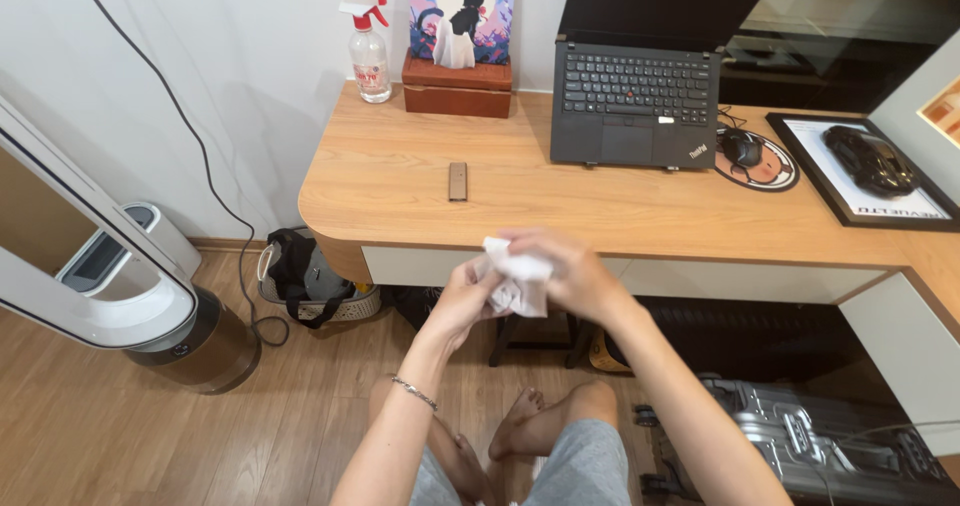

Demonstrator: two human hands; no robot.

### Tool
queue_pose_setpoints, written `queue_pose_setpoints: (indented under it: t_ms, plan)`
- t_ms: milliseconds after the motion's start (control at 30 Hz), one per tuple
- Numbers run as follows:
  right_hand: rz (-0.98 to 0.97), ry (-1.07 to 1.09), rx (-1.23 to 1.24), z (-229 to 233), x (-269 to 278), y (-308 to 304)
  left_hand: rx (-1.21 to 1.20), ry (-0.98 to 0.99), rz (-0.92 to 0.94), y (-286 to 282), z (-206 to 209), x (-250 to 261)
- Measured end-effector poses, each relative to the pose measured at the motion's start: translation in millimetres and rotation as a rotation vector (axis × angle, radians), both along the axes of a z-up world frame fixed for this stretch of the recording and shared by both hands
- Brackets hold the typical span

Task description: The person takes a tissue from a box, wipes the inside of an open desk drawer, then wipes the surface of the desk, a remote, and the edge of the desk before discarding the tissue in a trash can.

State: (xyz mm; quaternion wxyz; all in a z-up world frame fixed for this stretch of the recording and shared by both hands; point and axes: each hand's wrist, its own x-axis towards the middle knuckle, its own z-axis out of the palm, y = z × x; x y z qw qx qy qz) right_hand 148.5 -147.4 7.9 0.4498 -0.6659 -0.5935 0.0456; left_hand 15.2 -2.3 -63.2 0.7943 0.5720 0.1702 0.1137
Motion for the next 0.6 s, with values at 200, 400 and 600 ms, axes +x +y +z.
queue_pose_setpoints:
  t_ms: [200, 400, 600]
  plan:
    - [0.069, -0.539, 0.080, -14, -30, 41, -0.130, -0.022, 0.160, 32, 26, -15]
    - [-0.014, -0.469, 0.172, -68, -16, 140, 0.164, 0.031, 0.511, 121, 20, -50]
    - [0.003, -0.507, -0.266, -101, -41, 227, 0.732, 0.053, 0.936, 227, -11, -38]
